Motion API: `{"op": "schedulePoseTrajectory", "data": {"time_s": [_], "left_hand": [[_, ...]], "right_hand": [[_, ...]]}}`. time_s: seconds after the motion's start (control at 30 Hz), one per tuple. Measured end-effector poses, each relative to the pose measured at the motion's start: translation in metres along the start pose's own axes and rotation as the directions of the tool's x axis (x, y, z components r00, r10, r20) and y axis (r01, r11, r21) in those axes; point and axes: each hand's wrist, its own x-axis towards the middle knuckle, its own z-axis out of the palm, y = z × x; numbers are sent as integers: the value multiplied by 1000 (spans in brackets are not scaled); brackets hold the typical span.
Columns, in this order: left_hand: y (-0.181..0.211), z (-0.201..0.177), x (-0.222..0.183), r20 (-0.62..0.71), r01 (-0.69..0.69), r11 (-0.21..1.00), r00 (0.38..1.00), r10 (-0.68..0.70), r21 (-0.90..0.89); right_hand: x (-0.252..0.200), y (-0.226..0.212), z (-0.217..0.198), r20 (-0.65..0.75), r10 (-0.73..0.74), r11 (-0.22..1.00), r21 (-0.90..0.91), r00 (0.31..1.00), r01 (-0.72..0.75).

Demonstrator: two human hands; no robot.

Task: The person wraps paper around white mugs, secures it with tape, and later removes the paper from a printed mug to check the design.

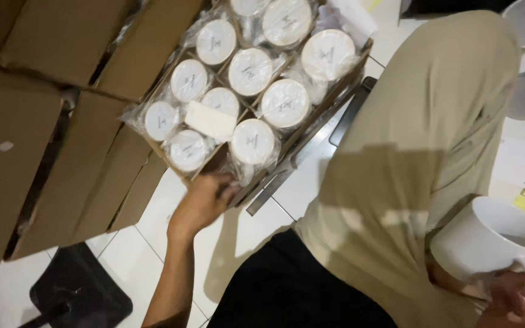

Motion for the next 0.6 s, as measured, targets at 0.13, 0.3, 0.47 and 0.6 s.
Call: {"op": "schedulePoseTrajectory", "data": {"time_s": [0.13,0.3,0.47,0.6], "left_hand": [[19,-10,3,310,122,991,941,-135,60],[80,-40,0,-39,161,986,987,-159,44],[196,12,46,-196,-617,753,787,585,-231],[325,114,97,-10,-682,468,572,820,-562]], "right_hand": [[-7,-32,-48,202,-124,549,-802,972,236],[9,-202,169,-310,-104,867,-495,945,-67],[22,-186,78,-346,-482,616,-787,805,31],[55,-180,11,-314,-570,495,-869,759,12]]}}
